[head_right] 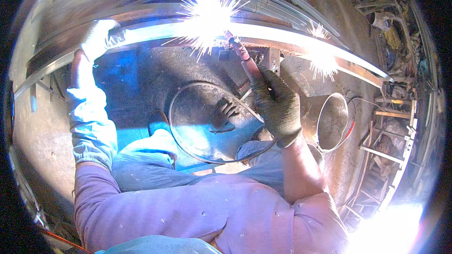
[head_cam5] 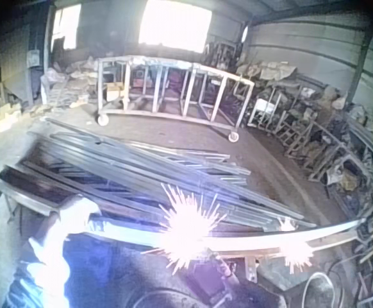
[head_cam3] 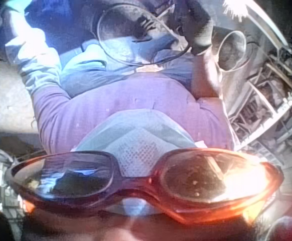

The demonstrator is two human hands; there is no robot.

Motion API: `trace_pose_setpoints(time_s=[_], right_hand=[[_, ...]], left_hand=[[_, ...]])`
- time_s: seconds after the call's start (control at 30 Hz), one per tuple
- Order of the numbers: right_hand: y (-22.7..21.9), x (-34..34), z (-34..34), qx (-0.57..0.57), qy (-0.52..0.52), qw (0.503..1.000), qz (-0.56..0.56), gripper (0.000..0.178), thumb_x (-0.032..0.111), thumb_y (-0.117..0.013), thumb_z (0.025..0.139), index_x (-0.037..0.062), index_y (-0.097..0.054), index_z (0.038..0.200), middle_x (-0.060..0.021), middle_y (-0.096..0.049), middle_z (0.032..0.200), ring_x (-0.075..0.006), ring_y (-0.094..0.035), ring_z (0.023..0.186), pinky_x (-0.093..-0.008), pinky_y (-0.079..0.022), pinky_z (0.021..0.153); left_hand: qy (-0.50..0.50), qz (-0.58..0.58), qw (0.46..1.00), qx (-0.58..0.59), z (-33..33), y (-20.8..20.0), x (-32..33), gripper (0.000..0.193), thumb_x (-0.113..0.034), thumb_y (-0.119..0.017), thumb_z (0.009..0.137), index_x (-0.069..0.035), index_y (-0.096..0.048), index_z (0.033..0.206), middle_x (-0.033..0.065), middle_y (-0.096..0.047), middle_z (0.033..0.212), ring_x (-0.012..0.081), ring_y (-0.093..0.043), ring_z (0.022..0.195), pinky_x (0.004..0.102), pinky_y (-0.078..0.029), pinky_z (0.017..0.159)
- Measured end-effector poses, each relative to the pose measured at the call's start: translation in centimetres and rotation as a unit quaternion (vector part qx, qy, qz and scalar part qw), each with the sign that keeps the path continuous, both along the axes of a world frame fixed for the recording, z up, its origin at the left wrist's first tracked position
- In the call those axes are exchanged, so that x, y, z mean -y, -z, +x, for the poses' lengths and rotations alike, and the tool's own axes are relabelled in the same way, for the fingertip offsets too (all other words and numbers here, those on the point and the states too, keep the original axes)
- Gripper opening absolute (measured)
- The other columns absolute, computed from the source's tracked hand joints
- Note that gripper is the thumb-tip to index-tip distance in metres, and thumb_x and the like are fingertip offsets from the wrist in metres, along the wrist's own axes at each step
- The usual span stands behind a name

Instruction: The person welds a long metal bar to a curved metal frame using a welding torch. They adjust the bar's position multiple times and continue welding along the seam, producing bright sparks.

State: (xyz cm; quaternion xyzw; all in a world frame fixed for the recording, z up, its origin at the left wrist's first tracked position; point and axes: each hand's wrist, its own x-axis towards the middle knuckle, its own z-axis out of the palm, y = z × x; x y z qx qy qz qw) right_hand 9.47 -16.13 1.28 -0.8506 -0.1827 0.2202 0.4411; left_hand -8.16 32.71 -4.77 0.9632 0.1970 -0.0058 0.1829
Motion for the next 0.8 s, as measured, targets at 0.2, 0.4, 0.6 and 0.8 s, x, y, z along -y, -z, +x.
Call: trace_pose_setpoints(time_s=[0.2,0.4,0.6,0.8], right_hand=[[-0.1,0.4,-0.1,-0.048,0.005,0.999,0.014,0.04,0.022,-0.076,0.113,0.0035,-0.074,0.148,0.0037,-0.076,0.109,-0.0041,-0.063,0.089,-0.0227,-0.053,0.076],[-0.2,0.0,-0.2,-0.056,0.017,0.998,0.019,0.036,0.021,-0.076,0.113,0.0044,-0.075,0.145,0.0042,-0.076,0.105,-0.0032,-0.061,0.085,-0.0225,-0.052,0.072],[0.6,0.3,0.0,0.004,-0.01,0.999,0.044,0.03,0.021,-0.075,0.113,0.0063,-0.079,0.138,0.0043,-0.075,0.097,-0.0036,-0.058,0.079,-0.0241,-0.051,0.069],[-2.2,1.6,0.7,-0.061,0.007,0.998,0.023,0.029,0.022,-0.074,0.114,0.0071,-0.079,0.138,0.0046,-0.073,0.102,-0.0057,-0.06,0.085,-0.0246,-0.051,0.074]], left_hand=[[-0.03,-0.01,0.997,0.064,-0.7,1.0,0.3,0.051,-0.038,-0.091,0.094,0.004,-0.081,0.121,0.023,-0.084,0.106,0.0296,-0.082,0.096,0.0417,-0.063,0.088],[-0.011,0.01,0.999,0.046,-0.9,1.2,-0.4,0.061,-0.054,-0.086,0.098,0.005,-0.082,0.113,0.014,-0.08,0.095,0.0234,-0.076,0.092,0.0431,-0.061,0.082],[-0.006,-0.004,0.998,0.06,-0.6,1.2,-0.4,0.07,-0.063,-0.089,0.09,0.003,-0.083,0.111,0.0219,-0.081,0.095,0.0333,-0.08,0.086,0.0438,-0.061,0.081],[0.002,0.026,0.999,0.042,-0.8,0.9,-0.2,0.071,-0.068,-0.08,0.096,0.002,-0.082,0.108,0.0267,-0.076,0.094,0.0366,-0.077,0.088,0.0468,-0.058,0.081]])
